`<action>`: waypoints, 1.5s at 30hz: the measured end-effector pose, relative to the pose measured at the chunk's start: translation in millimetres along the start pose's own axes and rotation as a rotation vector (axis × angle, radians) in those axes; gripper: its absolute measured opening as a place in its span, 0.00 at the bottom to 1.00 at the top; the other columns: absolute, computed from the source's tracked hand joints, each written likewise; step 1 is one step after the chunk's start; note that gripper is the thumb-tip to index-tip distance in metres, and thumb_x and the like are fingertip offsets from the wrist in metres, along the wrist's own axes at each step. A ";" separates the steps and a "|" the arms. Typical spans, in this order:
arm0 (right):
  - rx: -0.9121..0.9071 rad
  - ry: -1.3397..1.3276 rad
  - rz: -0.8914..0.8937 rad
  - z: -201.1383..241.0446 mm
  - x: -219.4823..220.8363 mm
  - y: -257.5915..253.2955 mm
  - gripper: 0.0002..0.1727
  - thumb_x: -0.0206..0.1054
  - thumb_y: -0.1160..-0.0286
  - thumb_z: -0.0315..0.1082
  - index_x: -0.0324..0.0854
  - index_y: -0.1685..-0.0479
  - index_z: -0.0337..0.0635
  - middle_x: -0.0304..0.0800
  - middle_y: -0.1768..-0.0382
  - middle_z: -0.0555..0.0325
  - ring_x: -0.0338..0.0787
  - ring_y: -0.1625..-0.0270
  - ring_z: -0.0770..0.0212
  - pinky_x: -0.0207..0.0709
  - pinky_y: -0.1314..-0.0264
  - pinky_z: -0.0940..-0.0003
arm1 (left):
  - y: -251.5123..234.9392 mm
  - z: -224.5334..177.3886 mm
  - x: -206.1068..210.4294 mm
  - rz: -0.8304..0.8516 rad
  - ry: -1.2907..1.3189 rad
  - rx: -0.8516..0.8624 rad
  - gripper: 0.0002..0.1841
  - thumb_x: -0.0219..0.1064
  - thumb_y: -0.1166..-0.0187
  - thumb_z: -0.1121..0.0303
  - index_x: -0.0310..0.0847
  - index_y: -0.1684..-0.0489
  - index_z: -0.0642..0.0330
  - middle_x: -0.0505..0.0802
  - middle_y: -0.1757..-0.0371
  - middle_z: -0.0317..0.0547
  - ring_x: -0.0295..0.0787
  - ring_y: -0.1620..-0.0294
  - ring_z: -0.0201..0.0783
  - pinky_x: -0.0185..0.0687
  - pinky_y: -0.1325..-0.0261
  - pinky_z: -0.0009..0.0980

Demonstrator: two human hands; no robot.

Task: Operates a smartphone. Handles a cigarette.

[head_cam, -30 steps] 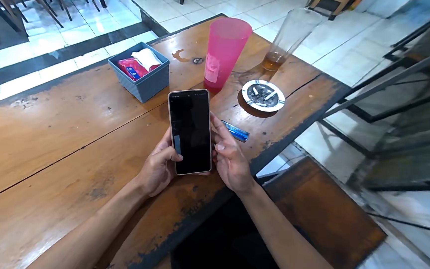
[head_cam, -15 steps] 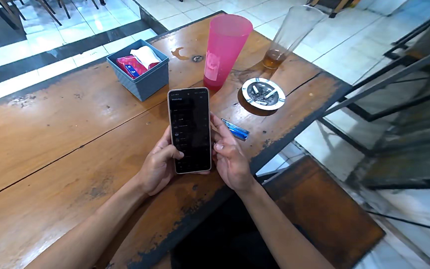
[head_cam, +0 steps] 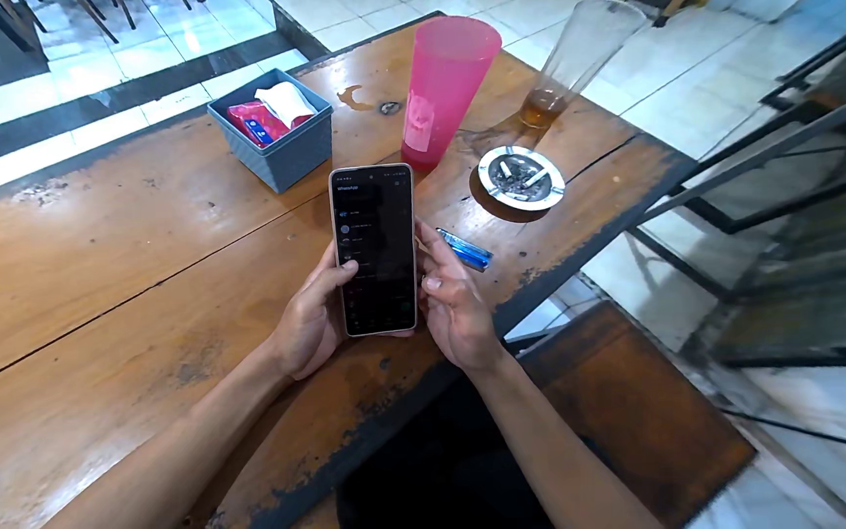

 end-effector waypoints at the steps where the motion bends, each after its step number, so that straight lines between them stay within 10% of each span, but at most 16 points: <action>1: 0.000 -0.004 -0.004 0.0 0.1 0.0 0.38 0.54 0.22 0.43 0.54 0.07 0.55 0.80 0.25 0.56 0.84 0.28 0.61 0.80 0.27 0.62 | 0.0 -0.2 0.6 -0.007 -0.007 0.000 0.25 0.35 0.07 0.59 0.53 0.11 0.36 0.83 0.28 0.56 0.84 0.29 0.55 0.84 0.32 0.59; 7: -0.011 0.004 0.002 0.5 0.2 -0.4 0.39 0.54 0.22 0.41 0.53 0.07 0.52 0.79 0.24 0.56 0.82 0.27 0.62 0.78 0.25 0.62 | 0.7 0.2 -0.5 -0.023 -0.017 -0.010 0.26 0.37 0.10 0.67 0.54 0.12 0.37 0.84 0.29 0.56 0.86 0.31 0.55 0.85 0.33 0.57; 14: -0.019 0.018 0.005 0.3 0.3 -0.3 0.38 0.53 0.21 0.41 0.53 0.06 0.52 0.78 0.22 0.56 0.82 0.26 0.61 0.78 0.24 0.61 | -0.1 -0.4 0.9 -0.043 -0.034 -0.010 0.25 0.38 0.06 0.53 0.51 0.09 0.33 0.83 0.26 0.54 0.83 0.27 0.54 0.82 0.28 0.57; 23: -0.014 0.007 0.013 1.3 0.2 -0.2 0.38 0.53 0.22 0.41 0.53 0.07 0.53 0.78 0.23 0.57 0.82 0.26 0.62 0.78 0.26 0.62 | 0.2 0.9 0.4 -0.069 0.012 -0.023 0.25 0.41 0.09 0.71 0.56 0.14 0.38 0.85 0.31 0.57 0.87 0.34 0.57 0.86 0.34 0.59; 45: -0.020 0.018 0.016 2.0 0.6 -0.6 0.38 0.52 0.21 0.41 0.53 0.07 0.52 0.79 0.23 0.56 0.83 0.27 0.61 0.79 0.27 0.62 | -0.3 0.5 -0.3 -0.031 0.029 -0.021 0.24 0.36 0.06 0.61 0.54 0.12 0.35 0.83 0.29 0.57 0.85 0.31 0.58 0.85 0.34 0.62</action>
Point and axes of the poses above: each hand's wrist, its own y-axis away from the middle knuckle, its own x-axis out of the palm, z = x × y, the point moved 2 cm from there along -y, towards the middle knuckle
